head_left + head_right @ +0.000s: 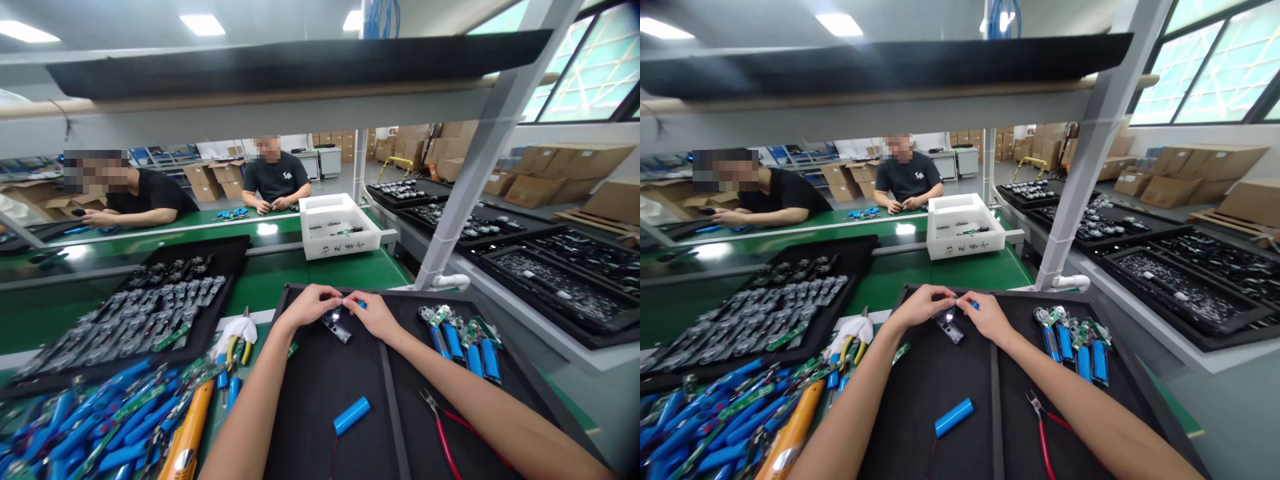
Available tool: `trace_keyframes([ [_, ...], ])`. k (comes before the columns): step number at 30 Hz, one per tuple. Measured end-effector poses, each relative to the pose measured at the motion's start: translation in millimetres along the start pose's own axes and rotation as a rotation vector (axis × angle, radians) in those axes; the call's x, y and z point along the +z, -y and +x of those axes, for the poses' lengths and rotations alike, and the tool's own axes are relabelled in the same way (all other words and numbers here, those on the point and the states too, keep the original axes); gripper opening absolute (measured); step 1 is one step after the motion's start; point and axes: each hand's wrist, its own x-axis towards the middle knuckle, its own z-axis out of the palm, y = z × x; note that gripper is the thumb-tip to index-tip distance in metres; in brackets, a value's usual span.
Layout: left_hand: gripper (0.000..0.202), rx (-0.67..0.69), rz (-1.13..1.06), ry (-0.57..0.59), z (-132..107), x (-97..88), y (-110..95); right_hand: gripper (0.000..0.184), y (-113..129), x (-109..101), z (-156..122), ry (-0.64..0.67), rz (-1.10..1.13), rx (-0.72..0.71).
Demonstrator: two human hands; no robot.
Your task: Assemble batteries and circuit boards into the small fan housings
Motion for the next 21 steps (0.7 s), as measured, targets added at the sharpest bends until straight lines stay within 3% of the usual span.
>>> trace_keyframes([
  [21,0.029,0.028,0.116,0.088,-3.4,-2.6,-0.8,0.030,4.9,-0.5,-1.5,0.036,-0.013,-0.019],
])
